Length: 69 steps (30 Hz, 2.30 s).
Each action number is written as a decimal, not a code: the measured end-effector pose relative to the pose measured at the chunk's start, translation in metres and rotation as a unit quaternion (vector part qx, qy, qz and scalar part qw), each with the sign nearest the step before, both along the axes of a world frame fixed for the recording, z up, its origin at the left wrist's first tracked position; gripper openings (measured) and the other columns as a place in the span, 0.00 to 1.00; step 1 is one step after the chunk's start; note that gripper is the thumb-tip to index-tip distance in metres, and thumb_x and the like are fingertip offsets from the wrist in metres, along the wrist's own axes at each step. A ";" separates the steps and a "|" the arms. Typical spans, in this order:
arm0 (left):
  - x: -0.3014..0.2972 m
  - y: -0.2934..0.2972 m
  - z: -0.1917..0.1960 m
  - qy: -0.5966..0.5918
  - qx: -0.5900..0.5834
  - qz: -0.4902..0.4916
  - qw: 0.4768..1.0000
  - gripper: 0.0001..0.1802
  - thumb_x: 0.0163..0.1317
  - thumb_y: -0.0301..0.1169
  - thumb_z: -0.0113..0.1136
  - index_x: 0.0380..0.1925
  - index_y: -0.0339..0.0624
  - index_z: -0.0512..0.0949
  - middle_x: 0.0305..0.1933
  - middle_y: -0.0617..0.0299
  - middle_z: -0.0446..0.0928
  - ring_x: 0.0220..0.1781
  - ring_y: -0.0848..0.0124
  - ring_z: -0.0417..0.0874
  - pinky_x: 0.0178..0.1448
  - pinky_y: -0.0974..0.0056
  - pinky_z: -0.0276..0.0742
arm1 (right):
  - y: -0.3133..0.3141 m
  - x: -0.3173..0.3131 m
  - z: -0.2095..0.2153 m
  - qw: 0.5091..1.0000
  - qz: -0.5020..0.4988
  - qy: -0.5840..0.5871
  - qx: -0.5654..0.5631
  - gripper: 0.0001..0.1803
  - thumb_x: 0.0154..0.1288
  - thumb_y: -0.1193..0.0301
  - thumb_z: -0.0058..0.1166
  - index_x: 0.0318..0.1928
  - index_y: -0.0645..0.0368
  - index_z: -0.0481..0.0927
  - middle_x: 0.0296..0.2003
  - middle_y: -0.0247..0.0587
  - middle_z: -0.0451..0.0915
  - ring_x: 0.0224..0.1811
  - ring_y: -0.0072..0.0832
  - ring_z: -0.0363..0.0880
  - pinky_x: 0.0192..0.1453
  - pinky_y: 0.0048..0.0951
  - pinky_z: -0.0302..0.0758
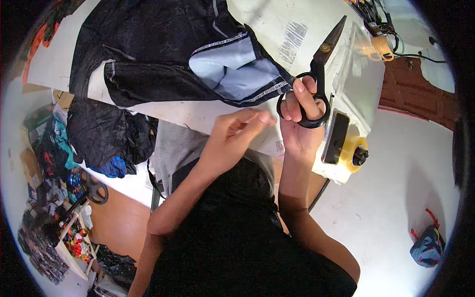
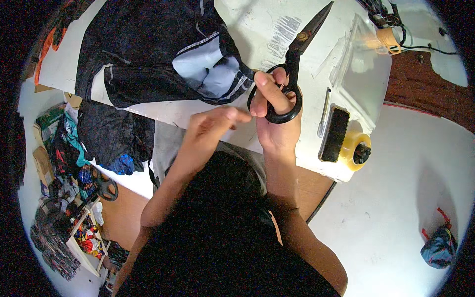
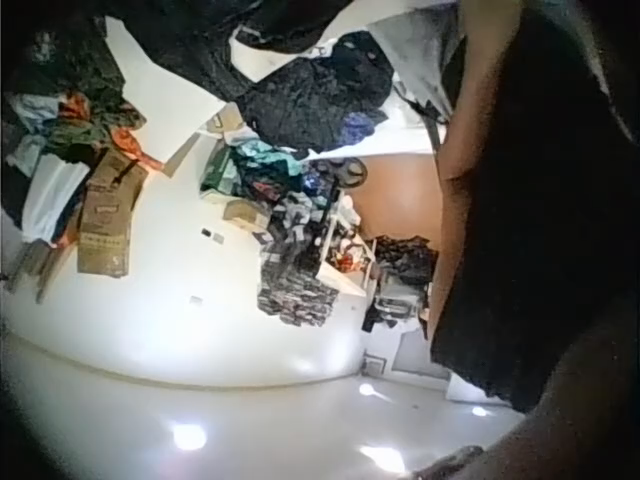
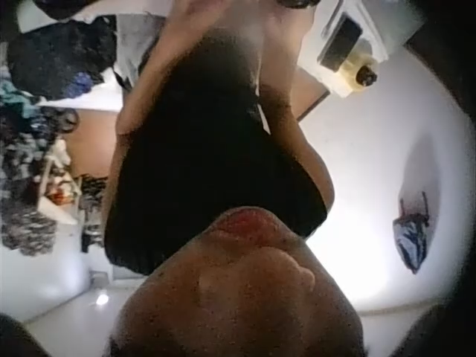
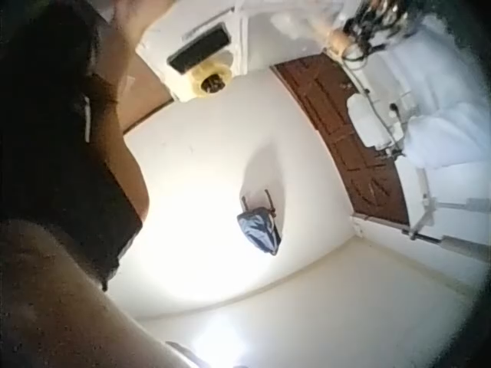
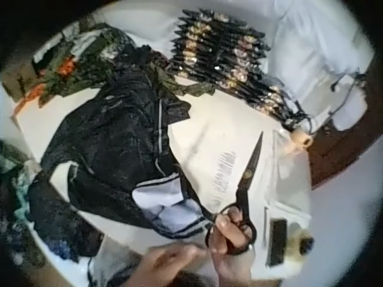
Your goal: Use scissors to carefully remove a tag or trim a specific section from the edge of a black garment.
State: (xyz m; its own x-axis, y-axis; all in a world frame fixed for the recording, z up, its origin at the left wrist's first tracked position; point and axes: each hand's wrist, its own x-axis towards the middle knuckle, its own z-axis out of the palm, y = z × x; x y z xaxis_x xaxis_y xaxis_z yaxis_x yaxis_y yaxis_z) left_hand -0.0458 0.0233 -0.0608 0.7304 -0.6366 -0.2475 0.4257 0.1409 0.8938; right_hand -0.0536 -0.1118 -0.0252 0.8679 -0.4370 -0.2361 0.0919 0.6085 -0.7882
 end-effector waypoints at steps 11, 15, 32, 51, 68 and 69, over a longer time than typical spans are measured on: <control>0.019 -0.035 -0.001 0.177 -0.303 0.179 0.919 0.09 0.63 0.28 0.54 0.40 0.36 0.76 0.43 0.60 0.77 0.47 0.72 0.76 0.57 0.61 0.70 | -0.009 -0.010 -0.013 0.996 -0.028 0.023 -0.077 0.14 0.50 0.81 0.61 0.30 0.56 0.66 0.24 0.44 0.78 0.13 0.19 0.68 0.18 0.17 0.64; 0.025 -0.037 0.005 0.098 -0.241 0.248 0.933 0.06 0.58 0.25 0.59 0.35 0.37 0.78 0.37 0.62 0.79 0.39 0.75 0.78 0.50 0.66 0.74 | -0.005 -0.020 -0.011 0.982 -0.062 0.044 -0.170 0.16 0.49 0.82 0.61 0.30 0.56 0.66 0.34 0.55 0.80 0.16 0.17 0.72 0.16 0.13 0.67; 0.018 -0.044 0.013 0.072 -0.202 0.233 0.949 0.05 0.58 0.22 0.59 0.34 0.34 0.79 0.36 0.65 0.78 0.37 0.80 0.75 0.44 0.72 0.72 | 0.012 0.002 -0.013 0.941 -0.192 -0.050 -0.275 0.19 0.51 0.82 0.60 0.28 0.57 0.60 0.30 0.57 0.80 0.15 0.22 0.74 0.15 0.17 0.69; 0.032 -0.031 0.015 0.067 -0.211 0.231 0.948 0.07 0.62 0.24 0.53 0.37 0.32 0.78 0.39 0.53 0.79 0.42 0.64 0.81 0.49 0.62 0.75 | -0.006 -0.015 0.000 0.963 -0.137 0.006 -0.233 0.14 0.55 0.73 0.59 0.29 0.56 0.64 0.20 0.44 0.76 0.08 0.20 0.64 0.13 0.18 0.62; 0.073 -0.013 0.037 0.114 -0.279 0.240 0.923 0.10 0.62 0.31 0.55 0.37 0.37 0.79 0.41 0.57 0.79 0.44 0.73 0.77 0.48 0.68 0.69 | -0.047 -0.082 -0.044 0.901 0.320 -0.043 -0.291 0.32 0.30 0.47 0.74 0.20 0.59 0.70 0.14 0.30 0.70 0.13 0.17 0.68 0.17 0.16 0.60; 0.073 -0.013 0.037 0.121 -0.282 0.237 0.922 0.10 0.62 0.31 0.54 0.37 0.36 0.79 0.41 0.56 0.79 0.44 0.73 0.77 0.49 0.68 0.69 | -0.045 -0.081 -0.044 0.899 0.335 -0.036 -0.278 0.31 0.30 0.47 0.74 0.19 0.59 0.70 0.13 0.29 0.70 0.13 0.16 0.69 0.16 0.17 0.61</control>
